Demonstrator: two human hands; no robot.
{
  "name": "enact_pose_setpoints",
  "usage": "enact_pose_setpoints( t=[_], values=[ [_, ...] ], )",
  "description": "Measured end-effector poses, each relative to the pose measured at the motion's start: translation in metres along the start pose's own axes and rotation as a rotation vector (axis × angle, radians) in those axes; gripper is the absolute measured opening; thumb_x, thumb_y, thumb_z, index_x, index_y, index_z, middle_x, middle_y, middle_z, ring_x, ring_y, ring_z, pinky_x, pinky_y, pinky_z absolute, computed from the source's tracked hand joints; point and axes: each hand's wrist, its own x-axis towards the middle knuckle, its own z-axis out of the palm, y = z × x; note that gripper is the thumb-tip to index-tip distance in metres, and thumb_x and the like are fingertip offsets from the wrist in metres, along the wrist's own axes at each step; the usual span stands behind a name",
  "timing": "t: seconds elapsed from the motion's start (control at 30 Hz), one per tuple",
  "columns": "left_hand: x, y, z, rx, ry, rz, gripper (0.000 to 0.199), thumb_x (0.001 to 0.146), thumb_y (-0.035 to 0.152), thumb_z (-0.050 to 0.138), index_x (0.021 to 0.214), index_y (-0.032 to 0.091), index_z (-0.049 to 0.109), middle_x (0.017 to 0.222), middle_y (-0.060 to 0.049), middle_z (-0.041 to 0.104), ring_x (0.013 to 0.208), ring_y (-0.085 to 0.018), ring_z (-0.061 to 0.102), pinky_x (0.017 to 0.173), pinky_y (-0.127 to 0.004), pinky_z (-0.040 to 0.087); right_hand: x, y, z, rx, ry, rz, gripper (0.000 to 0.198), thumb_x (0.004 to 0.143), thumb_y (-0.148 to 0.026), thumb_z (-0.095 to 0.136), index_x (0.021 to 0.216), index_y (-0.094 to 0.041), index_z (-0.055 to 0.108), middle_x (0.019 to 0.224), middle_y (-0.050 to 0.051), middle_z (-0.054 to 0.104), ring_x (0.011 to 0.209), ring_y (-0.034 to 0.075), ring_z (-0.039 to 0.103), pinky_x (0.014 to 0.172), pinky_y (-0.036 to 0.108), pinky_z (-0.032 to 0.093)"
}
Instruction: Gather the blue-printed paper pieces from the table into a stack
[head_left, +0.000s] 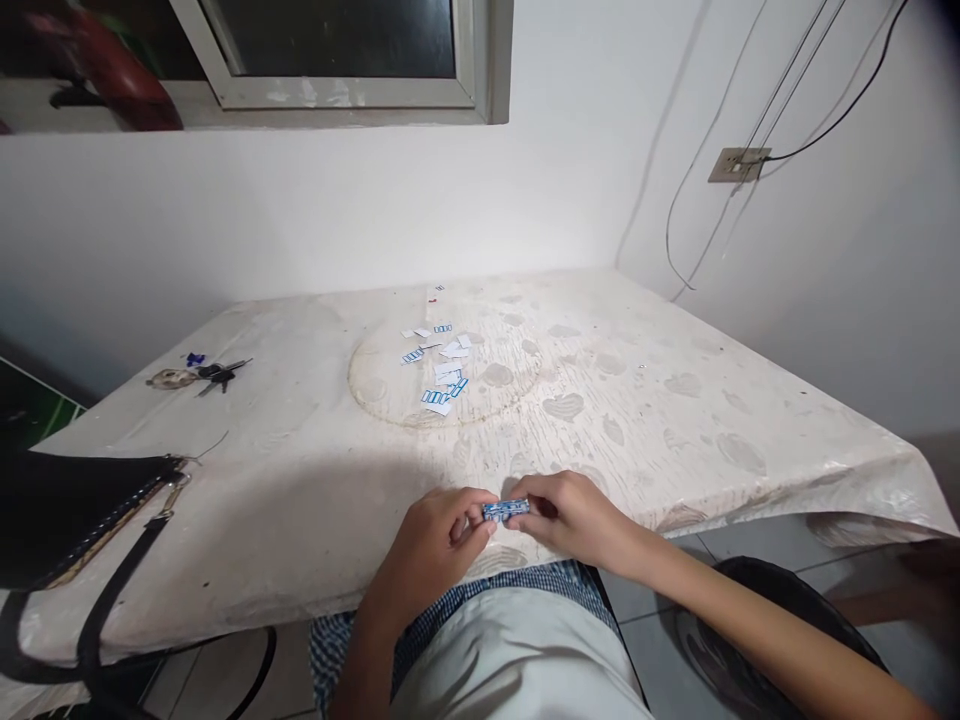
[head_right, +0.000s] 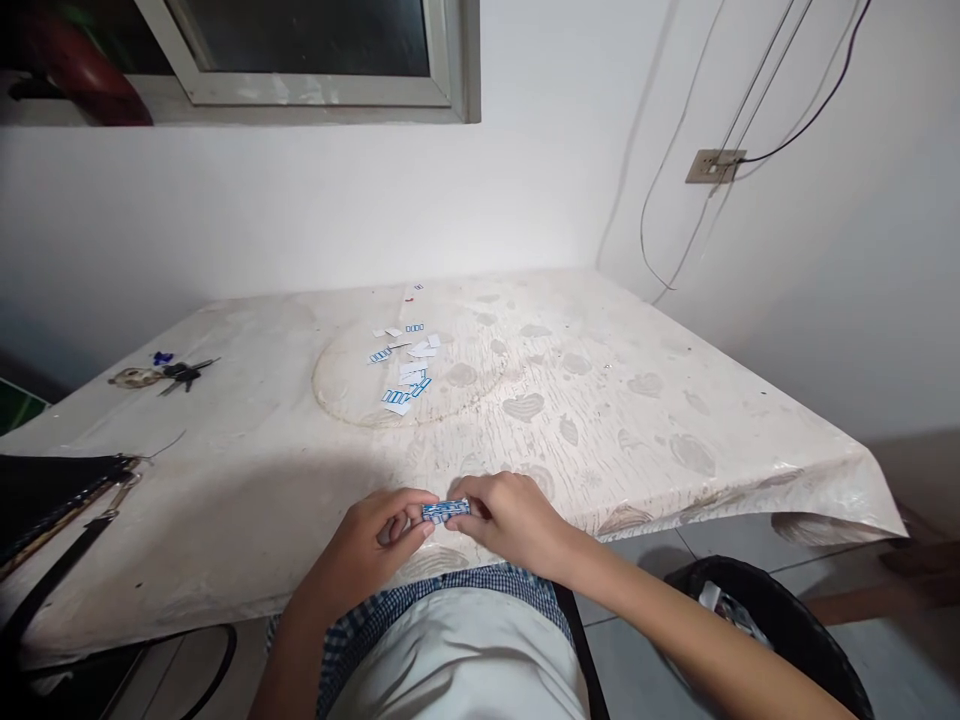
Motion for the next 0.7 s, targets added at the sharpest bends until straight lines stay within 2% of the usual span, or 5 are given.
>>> enact_pose_setpoints(
  t=[0.23, 0.3, 0.43, 0.57, 0.7],
  values=[
    [0.001, 0.005, 0.001, 0.05, 0.0, 0.005, 0.016, 0.085, 0.022, 0.049, 0.097, 0.025, 0.059, 0.068, 0.004, 0.054, 0.062, -0.011, 0.05, 0.063, -0.022, 0.038, 0.0, -0.002, 0.004, -0.036, 0.018, 0.004, 0.01, 0.083, -0.028, 0.056, 0.086, -0.024, 0.064, 0.059, -0.005, 0.055, 0.052, 0.009, 0.046, 0.053, 0.021, 0.031],
    [0.003, 0.006, 0.002, 0.098, 0.013, 0.009, 0.016, 0.086, 0.023, 0.049, 0.097, 0.026, 0.06, 0.069, 0.004, 0.056, 0.064, -0.011, 0.051, 0.064, -0.023, 0.038, 0.0, -0.001, 0.004, -0.049, 0.03, -0.004, 0.015, 0.084, -0.031, 0.055, 0.096, -0.024, 0.062, 0.059, -0.005, 0.055, 0.052, 0.009, 0.048, 0.054, 0.021, 0.032],
    [0.004, 0.008, 0.003, 0.138, 0.035, 0.018, 0.017, 0.087, 0.022, 0.047, 0.098, 0.025, 0.06, 0.074, 0.003, 0.06, 0.068, -0.012, 0.053, 0.068, -0.023, 0.038, -0.004, 0.002, 0.003, -0.034, 0.035, -0.08, 0.035, 0.087, -0.037, 0.051, 0.118, -0.021, 0.048, 0.061, -0.005, 0.054, 0.052, 0.011, 0.048, 0.052, 0.022, 0.032],
    [0.004, 0.009, 0.002, 0.146, 0.034, 0.017, 0.015, 0.087, 0.022, 0.049, 0.096, 0.025, 0.06, 0.073, 0.003, 0.061, 0.069, -0.012, 0.054, 0.069, -0.023, 0.038, -0.008, 0.006, 0.004, -0.096, 0.053, -0.18, 0.018, 0.091, -0.032, 0.044, 0.099, -0.018, 0.052, 0.064, -0.002, 0.056, 0.054, 0.011, 0.05, 0.052, 0.022, 0.033],
    [0.003, 0.009, 0.002, 0.152, 0.034, 0.018, 0.015, 0.085, 0.02, 0.05, 0.094, 0.025, 0.06, 0.071, 0.004, 0.061, 0.068, -0.012, 0.053, 0.068, -0.023, 0.038, -0.009, 0.011, 0.009, -0.13, 0.086, -0.217, 0.016, 0.092, -0.03, 0.042, 0.093, -0.018, 0.052, 0.069, 0.001, 0.06, 0.057, 0.012, 0.053, 0.054, 0.023, 0.034]
  ],
)
